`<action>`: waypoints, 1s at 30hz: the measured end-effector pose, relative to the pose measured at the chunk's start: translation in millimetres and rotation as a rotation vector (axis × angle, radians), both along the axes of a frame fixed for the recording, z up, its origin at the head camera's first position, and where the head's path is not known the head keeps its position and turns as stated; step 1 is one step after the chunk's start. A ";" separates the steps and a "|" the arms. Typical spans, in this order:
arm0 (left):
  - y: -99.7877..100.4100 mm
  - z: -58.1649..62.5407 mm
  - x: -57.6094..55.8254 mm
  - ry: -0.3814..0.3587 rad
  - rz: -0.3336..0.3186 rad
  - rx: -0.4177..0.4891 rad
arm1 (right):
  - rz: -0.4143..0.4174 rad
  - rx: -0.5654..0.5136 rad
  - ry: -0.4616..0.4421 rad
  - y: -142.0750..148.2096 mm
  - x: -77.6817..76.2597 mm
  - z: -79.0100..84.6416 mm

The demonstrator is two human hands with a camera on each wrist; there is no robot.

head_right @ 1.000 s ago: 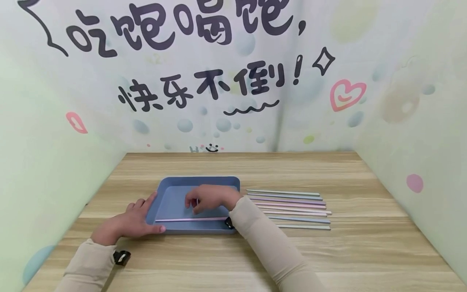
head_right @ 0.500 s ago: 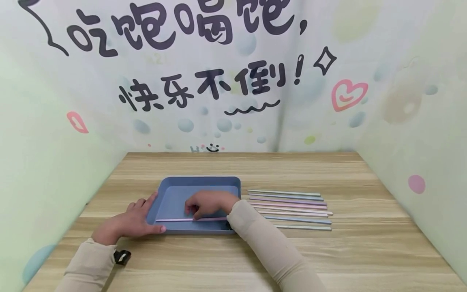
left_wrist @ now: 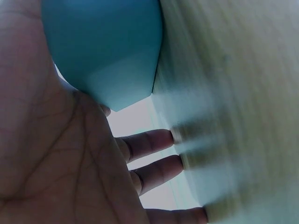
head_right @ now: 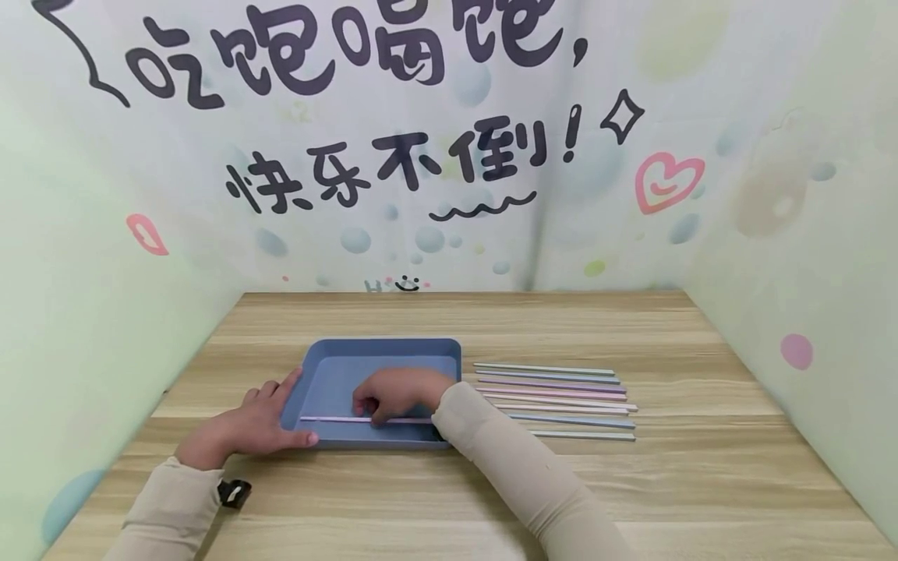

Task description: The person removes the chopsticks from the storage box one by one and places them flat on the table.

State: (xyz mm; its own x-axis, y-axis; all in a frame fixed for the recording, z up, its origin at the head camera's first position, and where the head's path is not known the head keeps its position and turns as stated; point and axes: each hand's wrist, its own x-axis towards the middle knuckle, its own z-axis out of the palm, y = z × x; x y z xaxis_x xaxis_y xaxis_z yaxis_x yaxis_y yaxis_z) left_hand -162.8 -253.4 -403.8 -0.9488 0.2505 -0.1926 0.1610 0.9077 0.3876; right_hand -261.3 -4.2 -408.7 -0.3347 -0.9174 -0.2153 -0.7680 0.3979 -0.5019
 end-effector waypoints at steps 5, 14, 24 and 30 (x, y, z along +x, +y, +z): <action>0.6 0.3 0.8 -0.003 0.005 0.000 | -0.019 0.014 0.050 -2.2 0.9 -0.4; 2.8 2.1 0.9 -0.011 0.008 -0.001 | -0.050 -0.059 0.003 3.7 -1.9 1.2; 2.8 -1.4 -0.6 -0.020 0.017 0.005 | -0.049 -0.133 -0.039 8.4 -4.7 4.6; 1.6 -2.4 -0.6 -0.022 0.028 -0.003 | -0.036 -0.158 0.008 11.0 -3.7 19.0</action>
State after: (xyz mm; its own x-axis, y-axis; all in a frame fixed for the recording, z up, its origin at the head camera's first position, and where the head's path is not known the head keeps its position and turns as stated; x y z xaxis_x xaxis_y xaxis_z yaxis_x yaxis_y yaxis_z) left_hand -163.4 -251.8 -406.2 -0.9509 0.2237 -0.2140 0.1275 0.9129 0.3878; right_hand -265.0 6.8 -389.7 -0.3686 -0.9272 -0.0665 -0.7589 0.3415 -0.5545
